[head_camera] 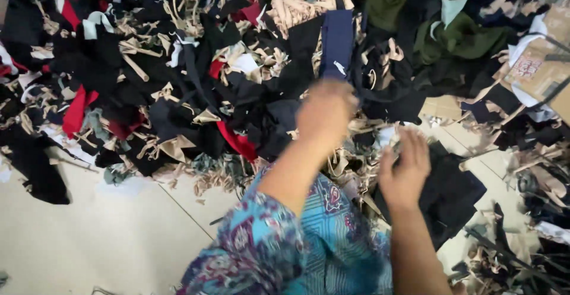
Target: Sorting through a large pile of fabric scraps by hand on the floor
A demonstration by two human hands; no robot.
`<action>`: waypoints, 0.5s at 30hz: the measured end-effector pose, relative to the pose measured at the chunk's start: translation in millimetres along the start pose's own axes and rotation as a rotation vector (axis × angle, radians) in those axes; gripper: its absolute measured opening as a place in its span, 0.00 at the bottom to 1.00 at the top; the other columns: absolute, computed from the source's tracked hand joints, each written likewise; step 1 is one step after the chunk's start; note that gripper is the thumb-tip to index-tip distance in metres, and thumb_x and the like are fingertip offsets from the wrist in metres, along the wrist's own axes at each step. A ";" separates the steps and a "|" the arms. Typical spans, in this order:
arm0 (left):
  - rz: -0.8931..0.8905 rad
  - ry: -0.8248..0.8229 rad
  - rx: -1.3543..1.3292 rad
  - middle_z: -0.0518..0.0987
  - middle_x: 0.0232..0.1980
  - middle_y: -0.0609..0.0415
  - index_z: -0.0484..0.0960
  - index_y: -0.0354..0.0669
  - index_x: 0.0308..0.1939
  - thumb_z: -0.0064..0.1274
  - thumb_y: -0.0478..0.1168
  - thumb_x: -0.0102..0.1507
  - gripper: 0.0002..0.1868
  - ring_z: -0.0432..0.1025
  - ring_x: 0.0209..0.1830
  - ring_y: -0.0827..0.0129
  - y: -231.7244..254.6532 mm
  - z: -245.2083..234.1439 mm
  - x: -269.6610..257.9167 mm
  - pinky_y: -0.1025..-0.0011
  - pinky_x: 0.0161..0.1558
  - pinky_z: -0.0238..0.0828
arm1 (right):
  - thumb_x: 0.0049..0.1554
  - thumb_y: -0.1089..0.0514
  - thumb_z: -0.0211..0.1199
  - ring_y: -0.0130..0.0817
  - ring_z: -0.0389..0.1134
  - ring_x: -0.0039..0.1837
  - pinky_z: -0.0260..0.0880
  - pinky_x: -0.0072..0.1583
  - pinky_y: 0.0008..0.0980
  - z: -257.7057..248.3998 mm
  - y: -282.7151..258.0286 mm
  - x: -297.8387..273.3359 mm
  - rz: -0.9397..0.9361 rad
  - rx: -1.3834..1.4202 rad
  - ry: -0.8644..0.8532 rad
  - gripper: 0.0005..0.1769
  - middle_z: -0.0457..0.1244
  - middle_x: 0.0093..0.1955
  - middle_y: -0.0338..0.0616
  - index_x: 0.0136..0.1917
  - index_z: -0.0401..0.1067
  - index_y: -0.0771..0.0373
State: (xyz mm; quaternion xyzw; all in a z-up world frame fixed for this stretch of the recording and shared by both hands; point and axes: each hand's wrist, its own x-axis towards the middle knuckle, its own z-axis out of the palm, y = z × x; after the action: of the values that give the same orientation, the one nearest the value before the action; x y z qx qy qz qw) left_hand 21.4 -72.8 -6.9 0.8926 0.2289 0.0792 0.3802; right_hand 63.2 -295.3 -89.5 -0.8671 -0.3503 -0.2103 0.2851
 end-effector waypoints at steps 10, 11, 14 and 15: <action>0.299 0.468 0.309 0.74 0.38 0.55 0.78 0.53 0.36 0.63 0.48 0.55 0.12 0.73 0.45 0.53 -102.9 -9.5 -13.1 0.56 0.48 0.67 | 0.67 0.53 0.55 0.50 0.74 0.57 0.80 0.53 0.43 61.2 -124.2 69.1 0.657 0.868 -0.215 0.18 0.69 0.61 0.57 0.65 0.76 0.58; 0.286 0.424 0.237 0.75 0.36 0.57 0.77 0.55 0.38 0.62 0.48 0.58 0.11 0.75 0.43 0.55 -96.4 -11.8 -30.0 0.57 0.46 0.69 | 0.65 0.46 0.57 0.51 0.73 0.59 0.80 0.51 0.47 62.6 -129.0 73.2 0.762 0.916 -0.245 0.25 0.67 0.64 0.59 0.69 0.71 0.61; 0.269 0.341 0.074 0.78 0.39 0.59 0.77 0.56 0.41 0.62 0.44 0.60 0.09 0.78 0.43 0.58 -91.0 -15.5 -63.9 0.61 0.45 0.73 | 0.62 0.38 0.63 0.51 0.70 0.62 0.77 0.55 0.50 71.7 -132.7 82.3 0.833 0.878 -0.350 0.33 0.66 0.65 0.59 0.70 0.71 0.62; 0.268 0.309 -0.008 0.79 0.43 0.60 0.78 0.56 0.41 0.63 0.42 0.59 0.10 0.79 0.46 0.58 -91.5 -17.2 -72.2 0.62 0.45 0.74 | 0.59 0.38 0.67 0.49 0.69 0.65 0.74 0.61 0.48 75.7 -132.9 85.7 0.791 0.803 -0.423 0.32 0.67 0.63 0.58 0.67 0.75 0.61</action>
State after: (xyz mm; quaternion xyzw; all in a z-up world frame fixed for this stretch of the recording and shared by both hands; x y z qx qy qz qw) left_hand -79.6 -40.2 -58.0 0.8909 0.1632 0.2662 0.3300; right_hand 36.1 -126.2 -51.7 -0.7791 -0.1022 0.2378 0.5710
